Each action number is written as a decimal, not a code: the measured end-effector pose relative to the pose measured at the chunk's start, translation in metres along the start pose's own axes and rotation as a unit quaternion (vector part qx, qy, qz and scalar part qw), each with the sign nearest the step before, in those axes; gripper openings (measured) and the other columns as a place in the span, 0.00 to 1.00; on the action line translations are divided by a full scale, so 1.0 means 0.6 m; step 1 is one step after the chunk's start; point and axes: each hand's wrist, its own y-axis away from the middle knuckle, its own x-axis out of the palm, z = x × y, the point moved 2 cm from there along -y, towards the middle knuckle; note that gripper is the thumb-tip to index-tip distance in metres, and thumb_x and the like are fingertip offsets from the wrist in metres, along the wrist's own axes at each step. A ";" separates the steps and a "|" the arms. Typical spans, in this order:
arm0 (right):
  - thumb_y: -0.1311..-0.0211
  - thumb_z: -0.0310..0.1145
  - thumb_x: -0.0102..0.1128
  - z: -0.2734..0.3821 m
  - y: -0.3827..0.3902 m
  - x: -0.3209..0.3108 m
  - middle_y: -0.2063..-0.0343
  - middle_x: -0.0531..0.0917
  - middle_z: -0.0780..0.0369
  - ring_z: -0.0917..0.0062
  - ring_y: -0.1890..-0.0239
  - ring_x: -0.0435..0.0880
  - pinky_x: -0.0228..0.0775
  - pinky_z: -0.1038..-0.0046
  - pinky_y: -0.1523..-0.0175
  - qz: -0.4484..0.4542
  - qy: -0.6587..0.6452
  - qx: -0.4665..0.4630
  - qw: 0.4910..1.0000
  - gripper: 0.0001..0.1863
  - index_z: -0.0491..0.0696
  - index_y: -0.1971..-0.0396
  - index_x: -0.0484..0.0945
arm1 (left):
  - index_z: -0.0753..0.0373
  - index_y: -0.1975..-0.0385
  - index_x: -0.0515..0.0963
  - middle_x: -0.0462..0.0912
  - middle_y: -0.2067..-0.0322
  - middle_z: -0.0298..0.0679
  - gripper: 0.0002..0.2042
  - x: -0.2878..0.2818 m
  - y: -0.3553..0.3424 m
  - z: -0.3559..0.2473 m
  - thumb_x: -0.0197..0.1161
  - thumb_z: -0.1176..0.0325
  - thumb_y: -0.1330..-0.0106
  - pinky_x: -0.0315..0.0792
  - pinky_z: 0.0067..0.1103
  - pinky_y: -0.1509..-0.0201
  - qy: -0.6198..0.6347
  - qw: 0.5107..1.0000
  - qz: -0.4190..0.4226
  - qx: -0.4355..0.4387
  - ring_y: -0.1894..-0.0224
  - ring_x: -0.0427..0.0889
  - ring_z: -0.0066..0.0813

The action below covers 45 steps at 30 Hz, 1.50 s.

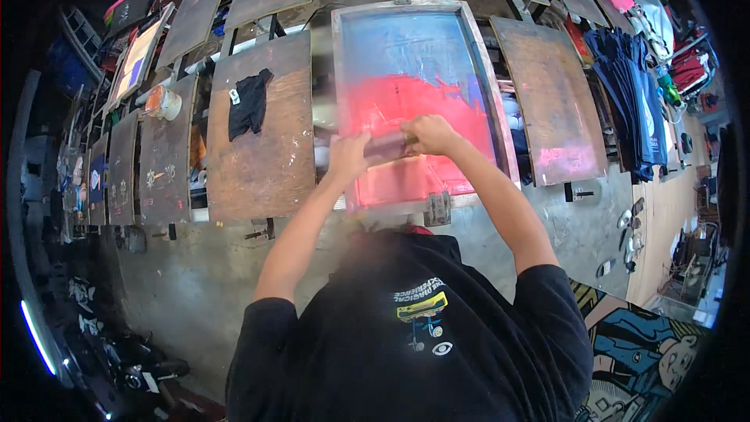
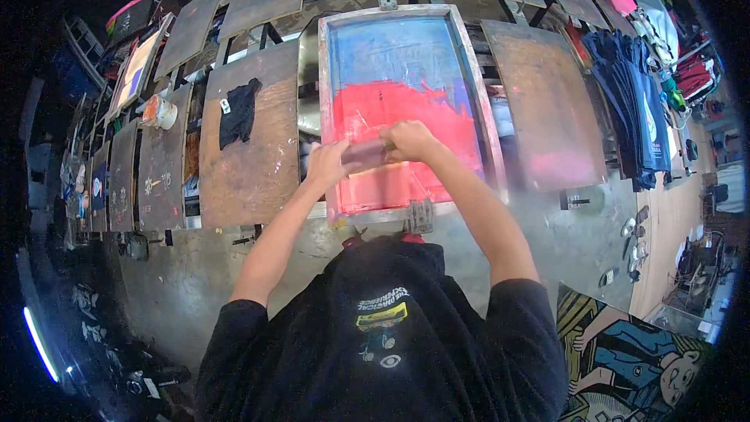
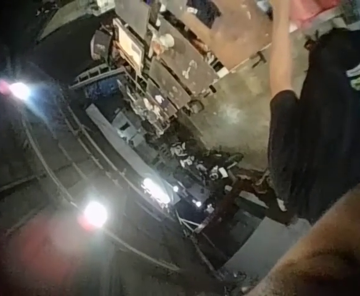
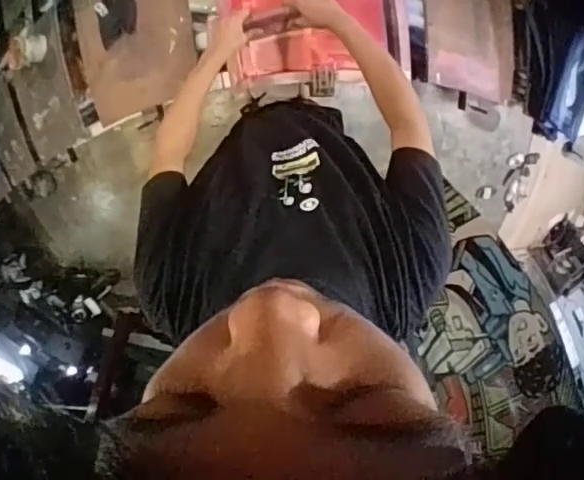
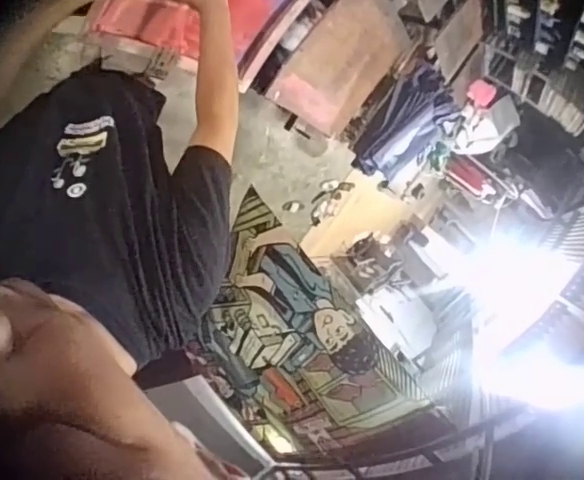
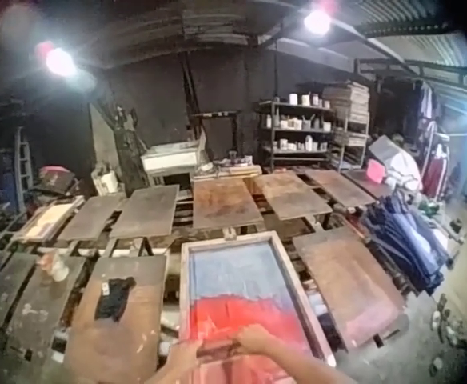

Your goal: Printing a design onto a tote bag using a screen printing setup.

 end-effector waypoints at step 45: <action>0.54 0.40 0.67 0.122 0.102 0.073 0.74 0.80 0.62 0.66 0.64 0.80 0.75 0.62 0.60 -0.173 0.029 0.059 0.983 0.09 0.53 0.74 0.80 | 0.58 0.46 0.73 0.82 0.62 0.49 0.26 0.023 0.100 0.024 0.68 0.61 0.46 0.74 0.41 0.54 0.054 0.991 0.027 0.119 0.59 0.81 0.54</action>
